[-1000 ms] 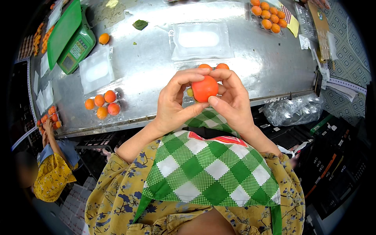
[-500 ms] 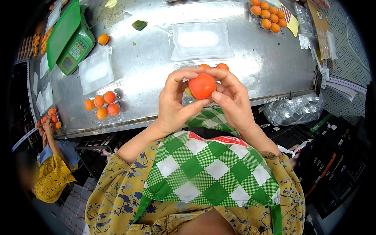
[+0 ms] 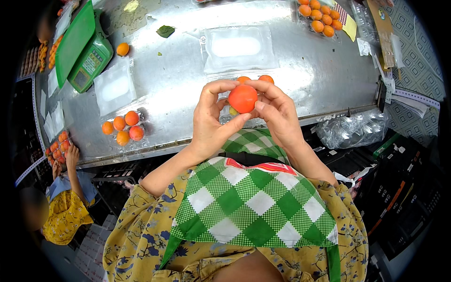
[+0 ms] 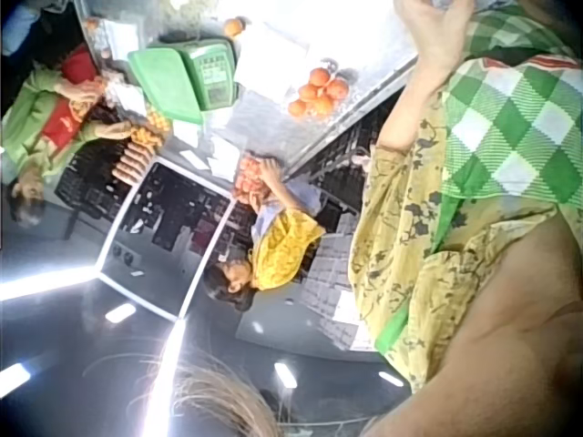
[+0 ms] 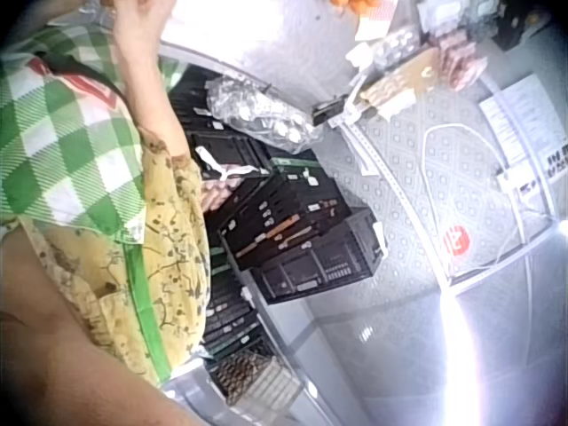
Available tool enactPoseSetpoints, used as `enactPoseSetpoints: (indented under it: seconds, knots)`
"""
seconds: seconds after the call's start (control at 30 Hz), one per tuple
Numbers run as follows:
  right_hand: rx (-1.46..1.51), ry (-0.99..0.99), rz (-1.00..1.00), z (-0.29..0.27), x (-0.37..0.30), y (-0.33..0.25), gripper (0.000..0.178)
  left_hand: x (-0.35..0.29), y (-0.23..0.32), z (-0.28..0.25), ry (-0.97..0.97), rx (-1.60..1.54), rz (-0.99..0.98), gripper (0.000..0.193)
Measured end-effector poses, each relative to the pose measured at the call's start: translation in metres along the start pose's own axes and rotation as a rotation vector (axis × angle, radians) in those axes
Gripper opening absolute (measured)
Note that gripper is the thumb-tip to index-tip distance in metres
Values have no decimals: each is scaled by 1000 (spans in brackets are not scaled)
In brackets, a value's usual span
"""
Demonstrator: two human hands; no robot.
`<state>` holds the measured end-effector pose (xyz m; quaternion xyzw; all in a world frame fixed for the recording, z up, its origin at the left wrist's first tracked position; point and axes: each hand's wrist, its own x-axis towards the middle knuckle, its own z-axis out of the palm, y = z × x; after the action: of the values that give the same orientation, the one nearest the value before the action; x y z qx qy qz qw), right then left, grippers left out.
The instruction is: The person arranges persimmons and oranges into clear plastic trays, seals them with lids, and places the finished packages into a black crate. The person handles loose fruit on the table, organizing them into trays.
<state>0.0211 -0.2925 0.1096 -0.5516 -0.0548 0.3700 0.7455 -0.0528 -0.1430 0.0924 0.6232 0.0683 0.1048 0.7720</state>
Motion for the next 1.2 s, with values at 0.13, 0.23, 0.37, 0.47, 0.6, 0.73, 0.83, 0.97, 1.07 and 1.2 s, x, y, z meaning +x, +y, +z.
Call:
enactPoseSetpoints:
  seconds: [0.13, 0.23, 0.37, 0.47, 0.6, 0.73, 0.83, 0.97, 1.07, 1.2]
  knots:
    - [7, 14, -12, 5, -1, -2, 40, 0, 1, 2, 25, 24, 4, 52]
    - [-74, 31, -17, 5, 0, -1, 41, 1, 1, 1, 17, 54, 17, 52]
    - [-204, 28, -68, 5, 2, 2, 42, 0, -2, 0, 17, 77, 23, 53]
    - [-45, 24, 38, 7, 2, -3, 44, 0, -2, -1, 20, -15, -46, 56]
    - [-353, -34, -129, -10, 2, -4, 51, 6, 3, -3, 39, -320, -299, 65]
    - [-670, -132, -406, -19, 1, -9, 58, 2, 9, -4, -32, -431, -534, 70]
    - [-765, -175, -443, -21, -7, -13, 59, 4, 9, 0, -111, -594, -624, 66]
    - [-634, -179, -406, -18, -17, -13, 56, 1, 4, -2, -188, -692, -746, 64]
    - [-605, -136, -415, -18, -22, -9, 52, 0, 0, 2, -199, -736, -801, 63]
    - [-629, -81, -441, -18, -30, -9, 51, -2, 3, 10, -265, -642, -716, 66]
